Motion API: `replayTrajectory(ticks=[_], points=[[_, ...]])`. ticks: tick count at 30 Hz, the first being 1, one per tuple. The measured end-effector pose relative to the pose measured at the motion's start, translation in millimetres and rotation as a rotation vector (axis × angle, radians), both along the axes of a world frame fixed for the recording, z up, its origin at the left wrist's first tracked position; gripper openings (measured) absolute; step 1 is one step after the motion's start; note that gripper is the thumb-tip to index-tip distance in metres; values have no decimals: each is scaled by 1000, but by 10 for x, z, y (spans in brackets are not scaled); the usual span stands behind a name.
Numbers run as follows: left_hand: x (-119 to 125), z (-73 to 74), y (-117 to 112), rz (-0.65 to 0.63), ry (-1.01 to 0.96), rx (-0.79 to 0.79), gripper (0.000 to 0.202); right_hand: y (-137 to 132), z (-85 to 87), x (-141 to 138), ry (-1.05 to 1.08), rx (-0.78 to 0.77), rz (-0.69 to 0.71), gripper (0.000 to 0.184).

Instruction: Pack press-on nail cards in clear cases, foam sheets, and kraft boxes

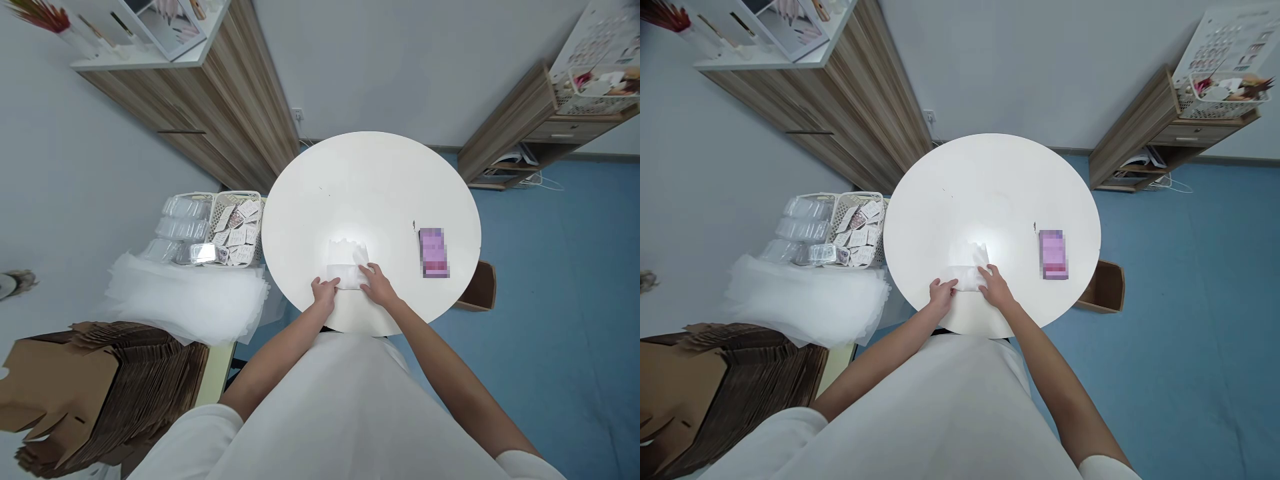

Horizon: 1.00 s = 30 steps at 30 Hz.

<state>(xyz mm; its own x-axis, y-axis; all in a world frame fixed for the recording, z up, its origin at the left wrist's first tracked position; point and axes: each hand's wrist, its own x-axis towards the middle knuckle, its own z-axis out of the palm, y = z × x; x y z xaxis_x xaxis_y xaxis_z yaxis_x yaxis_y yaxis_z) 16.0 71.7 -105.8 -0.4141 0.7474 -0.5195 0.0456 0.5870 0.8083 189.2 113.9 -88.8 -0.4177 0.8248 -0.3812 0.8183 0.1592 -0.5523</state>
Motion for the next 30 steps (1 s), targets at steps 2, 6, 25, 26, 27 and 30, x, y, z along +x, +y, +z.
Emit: replayTrajectory(ticks=[2, 6, 25, 26, 27, 30], points=[[-29, 60, 32, 4, -167, -74, 42, -9, -10, 0, 18, 10, -9, 56], [-62, 191, 71, -79, -144, -94, 18, -19, -14, -3, 23, 81, -27, 52], [288, 209, -73, -698, 384, 98, 45, 114, 6, -258, 338, -221, -320, 34], [311, 216, -112, -742, 415, 104, 50, 124, 5, -286, 322, -224, -354, 32], [328, 228, -148, -782, 440, 108, 54, 133, -1, -316, 295, -218, -379, 29], [306, 279, -221, -879, 442, 129, 60, 150, -35, -378, 227, -173, -408, 20]])
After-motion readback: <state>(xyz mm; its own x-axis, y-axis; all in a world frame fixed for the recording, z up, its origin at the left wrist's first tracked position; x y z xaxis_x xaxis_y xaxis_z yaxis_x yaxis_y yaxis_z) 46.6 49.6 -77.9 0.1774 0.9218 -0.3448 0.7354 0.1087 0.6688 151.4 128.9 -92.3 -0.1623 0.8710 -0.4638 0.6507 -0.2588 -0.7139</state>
